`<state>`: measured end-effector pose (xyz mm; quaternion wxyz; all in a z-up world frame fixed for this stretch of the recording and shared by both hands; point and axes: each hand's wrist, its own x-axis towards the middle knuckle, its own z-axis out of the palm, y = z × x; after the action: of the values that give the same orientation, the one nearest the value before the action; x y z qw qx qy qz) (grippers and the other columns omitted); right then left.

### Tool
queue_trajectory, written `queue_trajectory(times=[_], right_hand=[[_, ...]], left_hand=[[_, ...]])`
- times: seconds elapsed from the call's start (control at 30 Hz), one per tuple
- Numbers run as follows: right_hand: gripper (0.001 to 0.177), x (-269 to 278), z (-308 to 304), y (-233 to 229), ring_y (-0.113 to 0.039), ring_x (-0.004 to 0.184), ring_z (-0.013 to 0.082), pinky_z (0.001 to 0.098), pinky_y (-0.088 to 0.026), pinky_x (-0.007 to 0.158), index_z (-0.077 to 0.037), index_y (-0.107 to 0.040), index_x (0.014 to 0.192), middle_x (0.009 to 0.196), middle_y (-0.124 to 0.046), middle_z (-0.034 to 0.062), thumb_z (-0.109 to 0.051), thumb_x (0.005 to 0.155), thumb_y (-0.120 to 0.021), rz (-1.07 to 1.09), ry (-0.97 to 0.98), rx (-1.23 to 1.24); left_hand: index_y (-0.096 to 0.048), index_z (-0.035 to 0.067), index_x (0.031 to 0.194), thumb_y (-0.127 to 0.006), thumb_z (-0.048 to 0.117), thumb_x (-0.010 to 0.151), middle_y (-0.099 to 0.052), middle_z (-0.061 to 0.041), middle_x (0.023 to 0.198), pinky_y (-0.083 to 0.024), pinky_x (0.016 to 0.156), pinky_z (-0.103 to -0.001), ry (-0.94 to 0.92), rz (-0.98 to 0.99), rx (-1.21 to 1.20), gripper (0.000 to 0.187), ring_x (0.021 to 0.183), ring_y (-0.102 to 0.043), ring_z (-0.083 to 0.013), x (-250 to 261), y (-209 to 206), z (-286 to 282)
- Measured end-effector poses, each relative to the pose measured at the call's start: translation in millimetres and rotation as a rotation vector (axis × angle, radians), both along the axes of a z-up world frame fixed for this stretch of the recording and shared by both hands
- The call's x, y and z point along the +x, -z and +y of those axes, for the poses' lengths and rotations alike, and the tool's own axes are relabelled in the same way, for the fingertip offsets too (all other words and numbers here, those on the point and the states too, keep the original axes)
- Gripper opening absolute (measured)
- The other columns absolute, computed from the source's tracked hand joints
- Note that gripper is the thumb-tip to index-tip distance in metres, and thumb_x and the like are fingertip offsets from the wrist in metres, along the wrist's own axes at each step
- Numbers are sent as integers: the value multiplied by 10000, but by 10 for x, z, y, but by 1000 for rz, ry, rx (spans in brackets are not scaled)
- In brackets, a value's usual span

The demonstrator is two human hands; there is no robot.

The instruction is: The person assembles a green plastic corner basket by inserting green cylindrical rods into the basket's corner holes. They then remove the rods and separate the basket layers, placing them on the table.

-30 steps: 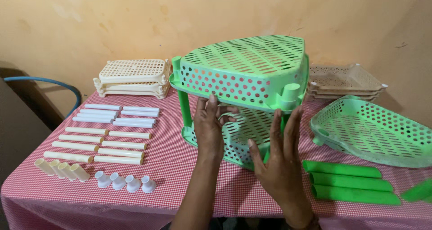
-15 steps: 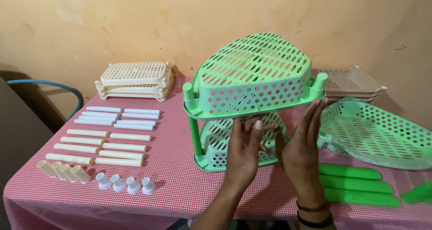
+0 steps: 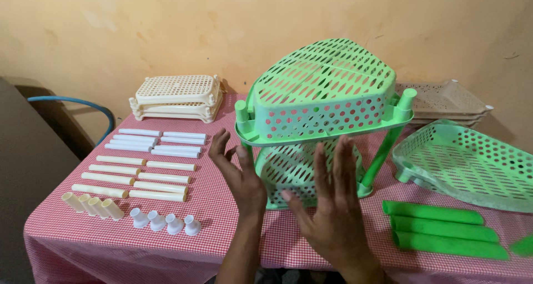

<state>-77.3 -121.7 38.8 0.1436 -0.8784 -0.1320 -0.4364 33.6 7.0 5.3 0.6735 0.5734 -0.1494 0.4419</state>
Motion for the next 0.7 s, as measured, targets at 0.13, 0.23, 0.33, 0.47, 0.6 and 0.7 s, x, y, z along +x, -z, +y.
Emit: queue_trajectory(times=[0.13, 0.23, 0.33, 0.47, 0.6, 0.7], right_hand=[[950, 34, 101, -24, -103, 1548, 547, 653, -220, 1215, -76, -148, 1625, 1673, -36, 326, -463, 934, -673, 2, -32, 20], [963, 123, 89, -37, -105, 1554, 537, 649, -214, 1224, -21, -129, 1623, 1671, -23, 339, -469, 951, -654, 14, 15, 49], [983, 177, 24, -18, -105, 1559, 514, 648, -198, 1233, 21, -106, 1614, 1664, -14, 349, -478, 953, -635, 10, 45, 30], [986, 190, -118, 49, -98, 1561, 514, 600, -199, 1243, 26, -85, 1611, 1662, -10, 356, -519, 963, -590, 13, 40, 60], [973, 230, -365, 55, -40, 1563, 536, 575, -180, 1241, 38, -23, 1619, 1672, 16, 365, -534, 993, -499, 85, 44, 139], [937, 273, -568, 43, -38, 1583, 491, 534, -168, 1268, 29, 19, 1627, 1697, 16, 343, -556, 1036, -413, 130, 4, 263]], left_hand=[[-469, 15, 1386, -369, 504, 1106, -565, -141, 1331, -426, 1088, -392, 317, 108, -48, 573, 1280, -538, -238, 182, 2, 5], [-519, 23, 1336, -367, 512, 1093, -623, -136, 1187, -497, 977, -377, 397, 180, -38, 566, 1112, -609, -233, 221, 21, 35], [-522, 22, 1343, -403, 492, 1089, -601, -145, 1118, -522, 897, -383, 384, 187, -32, 547, 996, -590, -244, 157, 48, 25], [-476, 16, 1367, -458, 513, 1085, -598, -140, 1255, -496, 1010, -394, 357, 98, -25, 571, 1164, -599, -246, -49, 47, -86], [-466, 39, 1362, -525, 529, 1031, -635, -150, 1210, -533, 990, -388, 356, 172, 78, 595, 1147, -641, -245, -277, -33, -216], [-452, 36, 1334, -628, 484, 976, -656, -160, 1172, -539, 968, -387, 426, 220, 107, 600, 1108, -662, -248, -427, -94, -349]])
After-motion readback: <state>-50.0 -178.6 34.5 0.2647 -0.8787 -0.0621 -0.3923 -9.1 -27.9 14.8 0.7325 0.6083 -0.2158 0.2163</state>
